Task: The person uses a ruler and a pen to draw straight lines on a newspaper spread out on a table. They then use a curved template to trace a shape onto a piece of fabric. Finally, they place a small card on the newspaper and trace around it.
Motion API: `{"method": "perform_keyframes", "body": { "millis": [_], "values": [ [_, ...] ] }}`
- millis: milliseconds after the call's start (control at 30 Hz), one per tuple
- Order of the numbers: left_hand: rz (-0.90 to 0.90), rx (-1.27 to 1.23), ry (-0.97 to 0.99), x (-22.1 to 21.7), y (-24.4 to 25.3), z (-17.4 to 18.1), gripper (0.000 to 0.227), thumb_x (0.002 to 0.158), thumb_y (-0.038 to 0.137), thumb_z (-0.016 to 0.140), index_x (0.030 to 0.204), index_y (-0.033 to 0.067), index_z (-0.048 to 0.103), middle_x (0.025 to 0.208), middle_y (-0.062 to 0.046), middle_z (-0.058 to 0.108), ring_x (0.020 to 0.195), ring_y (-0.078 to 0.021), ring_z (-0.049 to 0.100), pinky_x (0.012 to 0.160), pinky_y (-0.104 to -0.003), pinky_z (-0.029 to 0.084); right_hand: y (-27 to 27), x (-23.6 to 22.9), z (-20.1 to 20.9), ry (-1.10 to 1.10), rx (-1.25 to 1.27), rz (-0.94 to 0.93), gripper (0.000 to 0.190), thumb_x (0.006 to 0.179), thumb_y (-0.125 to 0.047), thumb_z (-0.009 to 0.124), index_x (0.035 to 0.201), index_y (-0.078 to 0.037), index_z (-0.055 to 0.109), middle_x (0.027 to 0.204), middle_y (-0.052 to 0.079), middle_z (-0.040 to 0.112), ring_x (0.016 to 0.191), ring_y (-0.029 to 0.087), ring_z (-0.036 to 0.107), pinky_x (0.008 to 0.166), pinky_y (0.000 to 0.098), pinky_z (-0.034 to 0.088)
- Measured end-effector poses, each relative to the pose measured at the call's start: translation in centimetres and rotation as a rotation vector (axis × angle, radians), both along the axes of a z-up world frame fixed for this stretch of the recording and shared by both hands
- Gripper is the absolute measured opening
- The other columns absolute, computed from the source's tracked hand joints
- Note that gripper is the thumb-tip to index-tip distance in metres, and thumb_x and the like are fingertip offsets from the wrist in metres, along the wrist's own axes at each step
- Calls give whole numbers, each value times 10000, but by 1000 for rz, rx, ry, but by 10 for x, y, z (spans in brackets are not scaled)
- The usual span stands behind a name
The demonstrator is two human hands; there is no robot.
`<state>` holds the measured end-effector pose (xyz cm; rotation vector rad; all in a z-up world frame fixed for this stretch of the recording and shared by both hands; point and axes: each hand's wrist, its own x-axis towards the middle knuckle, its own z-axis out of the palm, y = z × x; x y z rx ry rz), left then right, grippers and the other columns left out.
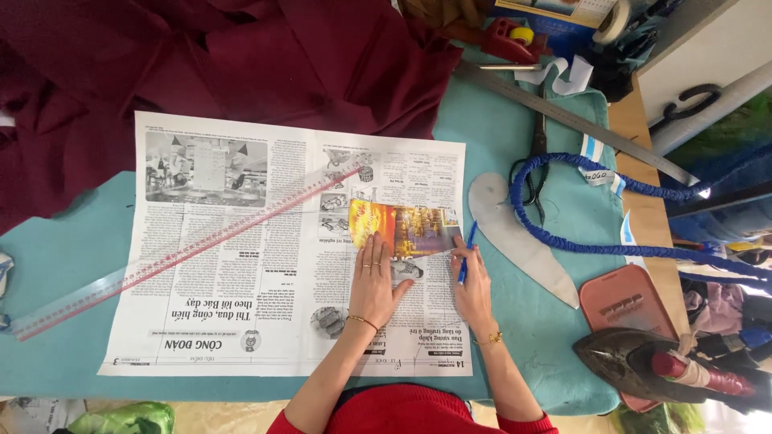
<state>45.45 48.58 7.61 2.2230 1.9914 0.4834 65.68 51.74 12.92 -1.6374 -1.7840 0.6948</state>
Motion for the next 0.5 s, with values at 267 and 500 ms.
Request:
{"method": "perform_keyframes", "body": {
  "millis": [267,500],
  "values": [
    [13,-16,9,1,0,1,946,923,688,533,1487,-54,370,1667,-290,203,1571,-381,168,1286,-492,124,0,-1,1,16,41,20,114,1065,-197,520,1130,-149,601,1400,103,666,1318,494,515,1147,586,388],
    [15,-37,61,-2,8,-2,917,908,698,546,1463,-22,428,1615,-282,314,1531,-393,265,1259,-535,189,3,-1,-5,-14,30,13,99,1069,-206,509,1129,-183,585,1412,53,663,1313,423,552,1127,558,420]
  ]
}}
